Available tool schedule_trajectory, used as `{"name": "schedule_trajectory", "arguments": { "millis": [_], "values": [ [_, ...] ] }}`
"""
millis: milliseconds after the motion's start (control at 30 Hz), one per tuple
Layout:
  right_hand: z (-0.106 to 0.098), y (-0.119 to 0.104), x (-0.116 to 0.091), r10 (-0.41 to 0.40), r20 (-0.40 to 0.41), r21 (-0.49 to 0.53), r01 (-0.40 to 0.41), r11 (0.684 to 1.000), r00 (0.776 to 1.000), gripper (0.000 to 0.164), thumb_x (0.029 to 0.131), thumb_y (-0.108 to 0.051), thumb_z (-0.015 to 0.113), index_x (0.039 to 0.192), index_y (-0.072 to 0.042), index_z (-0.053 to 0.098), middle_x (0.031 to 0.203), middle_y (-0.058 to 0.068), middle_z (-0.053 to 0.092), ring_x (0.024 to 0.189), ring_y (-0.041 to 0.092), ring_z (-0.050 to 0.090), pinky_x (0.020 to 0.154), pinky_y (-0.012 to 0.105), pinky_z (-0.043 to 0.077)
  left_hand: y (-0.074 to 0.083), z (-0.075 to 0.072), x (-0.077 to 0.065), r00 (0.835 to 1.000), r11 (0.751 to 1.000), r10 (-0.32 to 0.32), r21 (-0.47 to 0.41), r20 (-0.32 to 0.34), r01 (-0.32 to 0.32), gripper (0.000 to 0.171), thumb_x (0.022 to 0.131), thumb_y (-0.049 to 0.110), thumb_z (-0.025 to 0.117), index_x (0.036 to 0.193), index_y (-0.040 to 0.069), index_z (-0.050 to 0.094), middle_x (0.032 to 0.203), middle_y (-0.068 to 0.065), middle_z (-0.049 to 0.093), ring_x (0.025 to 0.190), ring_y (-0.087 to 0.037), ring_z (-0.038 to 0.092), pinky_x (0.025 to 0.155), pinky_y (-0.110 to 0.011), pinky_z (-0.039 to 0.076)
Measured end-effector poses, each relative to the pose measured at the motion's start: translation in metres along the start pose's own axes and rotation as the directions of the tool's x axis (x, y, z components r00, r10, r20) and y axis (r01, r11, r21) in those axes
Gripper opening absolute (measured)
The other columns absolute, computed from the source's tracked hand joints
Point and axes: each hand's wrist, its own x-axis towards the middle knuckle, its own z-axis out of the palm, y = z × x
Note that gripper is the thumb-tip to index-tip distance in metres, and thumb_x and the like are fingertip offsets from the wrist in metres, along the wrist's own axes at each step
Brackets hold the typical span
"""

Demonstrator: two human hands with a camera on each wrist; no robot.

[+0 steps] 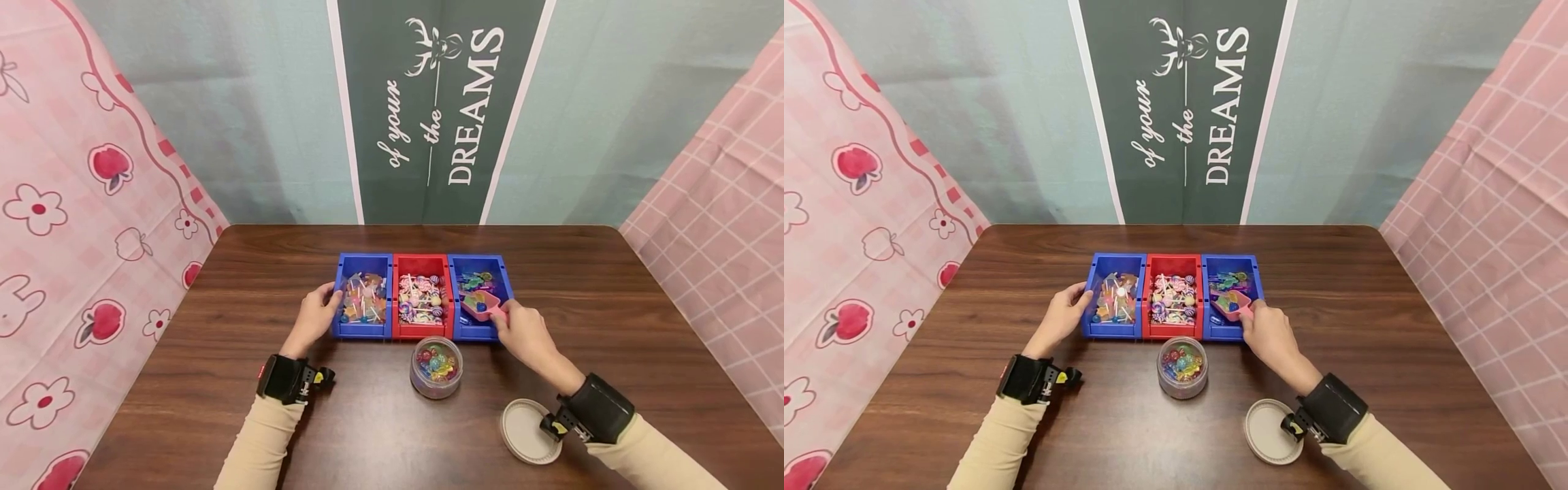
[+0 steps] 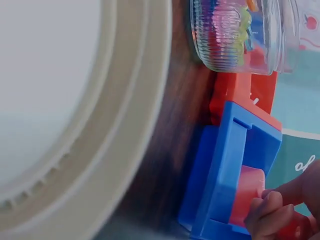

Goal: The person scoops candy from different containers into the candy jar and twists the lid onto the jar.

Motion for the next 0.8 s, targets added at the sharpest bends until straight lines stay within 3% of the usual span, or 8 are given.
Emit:
{"name": "schedule_trajectory", "arguments": {
  "millis": [467,800],
  "values": [
    [-0.004,0.009,-0.008,0.0,-0.086,0.087,0.008,0.996,0.996,0.019,0.084,-0.005,0.065,0.09,0.012,0.058,0.058,0.01,0.048,0.049,0.018,0.042,0.041,0.026,0.034,-0.001,0.0,0.001,1.0,1.0,-0.007,0.013,0.005,0.007,0.04,0.098,0.012,0.045,0.129,-0.013,0.048,0.119,-0.031,0.06,0.101,-0.032,0.058,0.091,-0.051,0.05],
    [-0.002,0.013,-0.01,0.012,-0.067,0.104,-0.005,0.995,0.998,0.02,0.085,-0.007,0.064,0.091,0.011,0.057,0.059,0.01,0.048,0.048,0.017,0.042,0.039,0.024,0.034,-0.001,0.0,0.001,1.0,1.0,-0.006,0.009,0.007,0.006,0.039,0.098,0.012,0.045,0.129,-0.012,0.048,0.118,-0.031,0.06,0.101,-0.033,0.058,0.091,-0.051,0.05]
  ]
}}
